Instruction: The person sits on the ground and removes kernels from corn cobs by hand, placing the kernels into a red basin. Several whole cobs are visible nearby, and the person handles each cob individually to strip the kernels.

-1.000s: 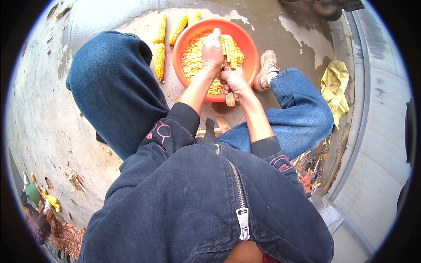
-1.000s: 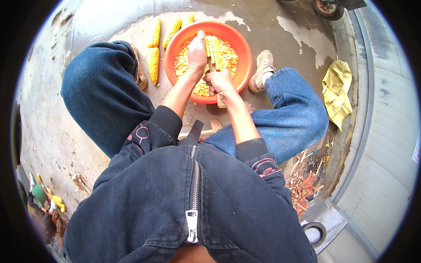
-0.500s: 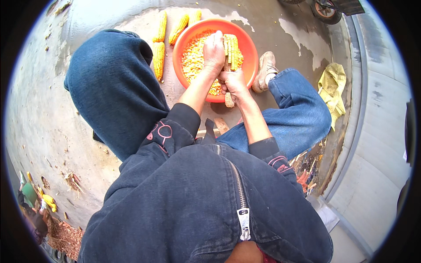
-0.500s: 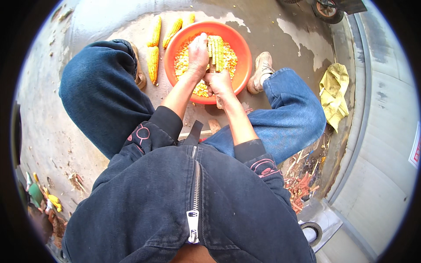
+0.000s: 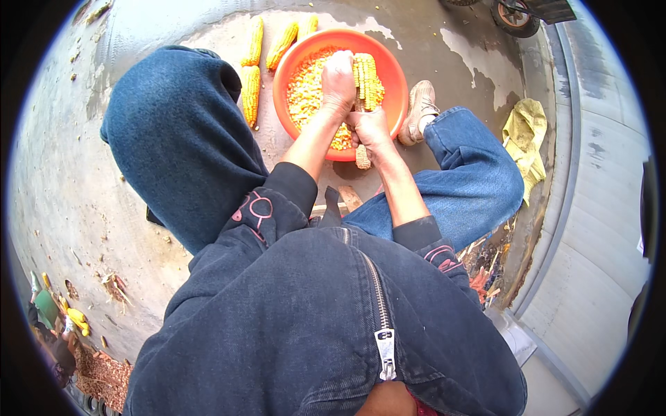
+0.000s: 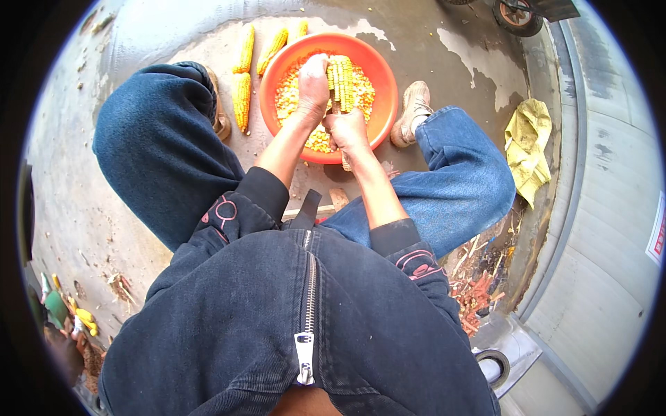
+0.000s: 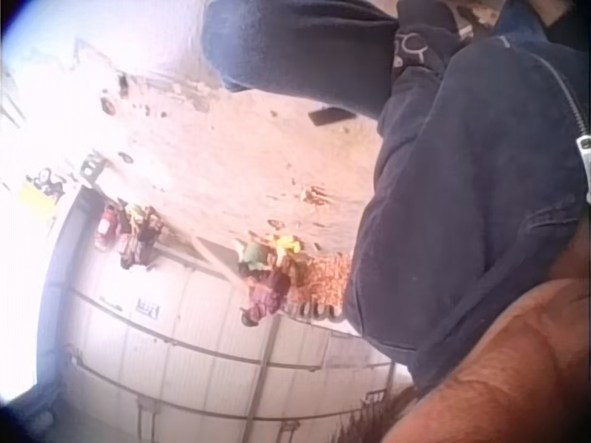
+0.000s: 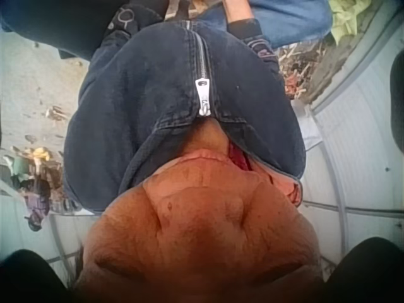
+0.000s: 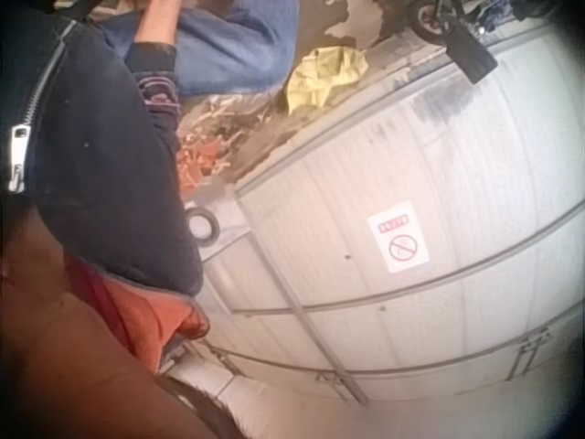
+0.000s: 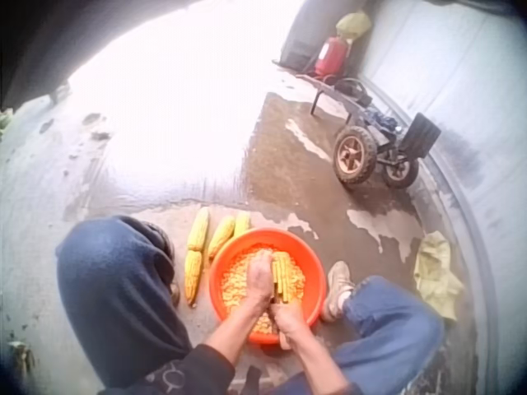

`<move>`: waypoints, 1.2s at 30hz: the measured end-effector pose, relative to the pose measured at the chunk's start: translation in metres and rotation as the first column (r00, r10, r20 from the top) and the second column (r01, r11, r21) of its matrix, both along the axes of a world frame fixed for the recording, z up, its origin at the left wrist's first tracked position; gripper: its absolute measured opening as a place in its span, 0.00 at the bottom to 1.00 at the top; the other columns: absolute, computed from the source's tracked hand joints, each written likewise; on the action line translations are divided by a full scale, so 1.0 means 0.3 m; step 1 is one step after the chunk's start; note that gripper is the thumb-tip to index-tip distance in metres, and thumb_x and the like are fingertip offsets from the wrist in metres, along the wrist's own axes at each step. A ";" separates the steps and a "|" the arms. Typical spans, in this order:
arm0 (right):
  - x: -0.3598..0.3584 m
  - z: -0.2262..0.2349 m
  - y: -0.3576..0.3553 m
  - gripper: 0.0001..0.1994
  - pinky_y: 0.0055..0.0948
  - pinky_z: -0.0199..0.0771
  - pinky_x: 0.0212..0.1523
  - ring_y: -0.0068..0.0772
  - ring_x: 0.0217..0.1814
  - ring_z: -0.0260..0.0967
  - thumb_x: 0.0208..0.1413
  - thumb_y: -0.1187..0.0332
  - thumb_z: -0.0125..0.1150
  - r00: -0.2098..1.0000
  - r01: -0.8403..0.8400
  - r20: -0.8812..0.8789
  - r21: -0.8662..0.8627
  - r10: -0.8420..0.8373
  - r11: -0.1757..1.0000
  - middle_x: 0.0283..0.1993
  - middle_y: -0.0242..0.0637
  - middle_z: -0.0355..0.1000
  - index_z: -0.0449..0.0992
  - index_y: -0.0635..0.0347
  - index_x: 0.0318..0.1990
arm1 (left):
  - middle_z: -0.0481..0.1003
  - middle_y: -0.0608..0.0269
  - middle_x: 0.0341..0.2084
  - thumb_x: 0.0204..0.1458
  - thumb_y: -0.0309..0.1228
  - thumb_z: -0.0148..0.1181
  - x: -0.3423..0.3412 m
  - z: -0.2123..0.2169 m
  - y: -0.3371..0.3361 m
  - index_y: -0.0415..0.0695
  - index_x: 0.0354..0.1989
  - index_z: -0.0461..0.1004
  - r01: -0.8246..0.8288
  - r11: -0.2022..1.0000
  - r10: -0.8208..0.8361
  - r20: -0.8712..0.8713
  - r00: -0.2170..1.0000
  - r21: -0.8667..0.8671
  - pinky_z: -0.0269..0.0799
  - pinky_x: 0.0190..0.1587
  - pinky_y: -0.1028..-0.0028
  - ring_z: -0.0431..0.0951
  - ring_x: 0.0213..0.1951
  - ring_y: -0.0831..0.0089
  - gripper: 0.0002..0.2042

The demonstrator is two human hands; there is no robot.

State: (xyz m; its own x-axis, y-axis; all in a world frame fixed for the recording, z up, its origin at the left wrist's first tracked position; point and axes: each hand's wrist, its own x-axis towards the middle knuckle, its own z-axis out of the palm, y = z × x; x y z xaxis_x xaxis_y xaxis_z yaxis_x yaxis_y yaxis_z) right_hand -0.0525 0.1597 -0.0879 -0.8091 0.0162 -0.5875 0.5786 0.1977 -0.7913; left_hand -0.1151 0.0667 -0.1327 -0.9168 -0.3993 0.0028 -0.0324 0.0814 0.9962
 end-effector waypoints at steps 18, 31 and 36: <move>-0.004 -0.015 -0.005 0.05 0.31 0.67 0.19 0.29 0.18 0.68 0.46 0.76 0.60 0.995 -0.067 -0.062 0.119 0.075 0.991 0.22 0.35 0.72 0.76 0.65 0.32 | 0.77 0.43 0.24 0.67 0.42 0.44 0.010 0.027 0.004 0.34 0.29 0.76 -0.189 0.977 0.190 -0.008 0.982 0.104 0.68 0.35 0.57 0.76 0.29 0.48 0.23; 0.017 -0.055 -0.027 0.18 0.36 0.74 0.51 0.41 0.50 0.78 0.49 0.75 0.57 0.941 -0.102 -0.271 0.342 0.202 0.934 0.44 0.47 0.80 0.76 0.62 0.50 | 0.78 0.55 0.23 0.64 0.42 0.51 -0.039 -0.027 0.021 0.33 0.27 0.77 -0.366 0.696 0.299 0.215 0.930 0.618 0.69 0.35 0.64 0.77 0.29 0.66 0.22; 0.018 -0.038 -0.038 0.17 0.37 0.74 0.50 0.43 0.48 0.78 0.50 0.74 0.57 0.938 -0.077 -0.302 0.294 0.169 0.953 0.42 0.48 0.80 0.76 0.63 0.49 | 0.75 0.63 0.22 0.64 0.42 0.51 -0.035 0.023 0.003 0.37 0.27 0.76 -0.406 0.607 0.248 0.323 0.914 0.683 0.69 0.33 0.66 0.74 0.28 0.74 0.21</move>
